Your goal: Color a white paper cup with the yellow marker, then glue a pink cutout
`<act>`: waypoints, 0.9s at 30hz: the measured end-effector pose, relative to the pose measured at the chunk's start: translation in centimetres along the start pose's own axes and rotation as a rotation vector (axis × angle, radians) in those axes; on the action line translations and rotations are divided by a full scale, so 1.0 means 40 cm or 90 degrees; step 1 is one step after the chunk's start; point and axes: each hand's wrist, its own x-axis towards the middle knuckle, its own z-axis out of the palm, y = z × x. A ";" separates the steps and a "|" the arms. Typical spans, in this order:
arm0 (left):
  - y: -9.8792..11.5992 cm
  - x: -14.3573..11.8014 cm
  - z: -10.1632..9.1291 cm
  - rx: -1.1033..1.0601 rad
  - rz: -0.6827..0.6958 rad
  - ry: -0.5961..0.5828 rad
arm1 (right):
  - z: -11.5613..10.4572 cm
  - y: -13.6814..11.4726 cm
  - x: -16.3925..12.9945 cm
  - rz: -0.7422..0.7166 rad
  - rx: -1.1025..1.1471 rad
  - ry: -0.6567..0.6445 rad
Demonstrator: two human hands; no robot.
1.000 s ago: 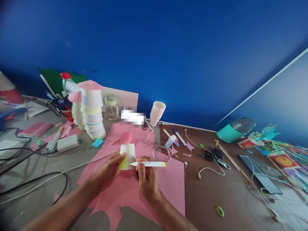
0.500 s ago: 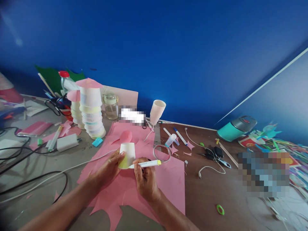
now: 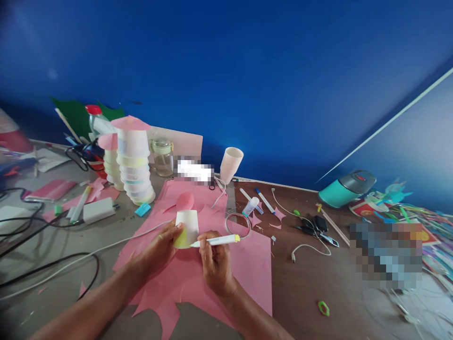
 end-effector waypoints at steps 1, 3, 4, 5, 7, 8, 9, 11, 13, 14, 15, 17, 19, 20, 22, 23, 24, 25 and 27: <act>0.000 0.001 0.000 -0.006 0.001 0.005 | 0.000 0.001 0.001 -0.003 -0.012 -0.004; 0.001 0.002 0.000 -0.019 -0.003 0.008 | 0.000 0.005 0.003 0.001 -0.026 0.009; 0.001 0.002 0.000 -0.024 -0.007 0.008 | -0.001 0.006 0.003 0.010 -0.021 0.025; 0.001 0.002 0.001 -0.026 -0.009 0.009 | -0.001 0.008 0.004 0.021 -0.008 0.043; 0.001 0.002 0.003 -0.024 -0.011 0.009 | -0.001 0.009 0.004 0.047 0.032 0.069; 0.002 0.002 0.004 -0.021 -0.011 0.006 | -0.001 0.008 0.004 0.059 0.050 0.069; 0.003 0.002 0.005 -0.018 -0.012 0.005 | -0.002 0.007 0.003 0.068 0.063 0.062; 0.004 0.001 0.006 -0.012 -0.012 0.004 | -0.003 0.004 0.001 0.082 0.072 0.045; 0.005 0.001 0.005 -0.009 -0.011 0.005 | -0.003 0.003 -0.001 0.089 0.072 0.031; 0.005 0.001 0.005 -0.009 -0.009 0.004 | -0.002 0.002 -0.002 0.090 0.069 0.028; 0.006 0.001 0.004 -0.009 -0.008 0.000 | -0.002 0.002 -0.002 0.089 0.065 0.026; 0.006 0.002 0.002 -0.009 -0.008 -0.007 | 0.000 0.004 -0.002 0.080 0.050 0.016; 0.006 0.002 0.001 -0.010 -0.009 -0.008 | 0.001 0.006 0.000 0.067 0.030 0.014; 0.005 0.002 0.000 -0.011 -0.012 -0.006 | 0.001 0.007 0.002 0.061 0.024 0.021; 0.003 0.003 -0.002 -0.012 -0.014 -0.003 | 0.001 0.008 0.005 0.062 0.034 0.050; 0.001 0.003 -0.003 -0.012 -0.011 0.001 | 0.001 0.007 0.006 0.067 0.047 0.066; -0.001 0.004 -0.004 -0.011 -0.006 0.005 | 0.000 0.007 0.007 0.073 0.064 0.077; -0.002 0.005 -0.006 -0.008 0.000 0.010 | -0.001 0.007 0.007 0.080 0.078 0.082; -0.006 0.006 -0.009 0.002 0.006 0.014 | -0.002 0.006 0.004 0.088 0.098 0.070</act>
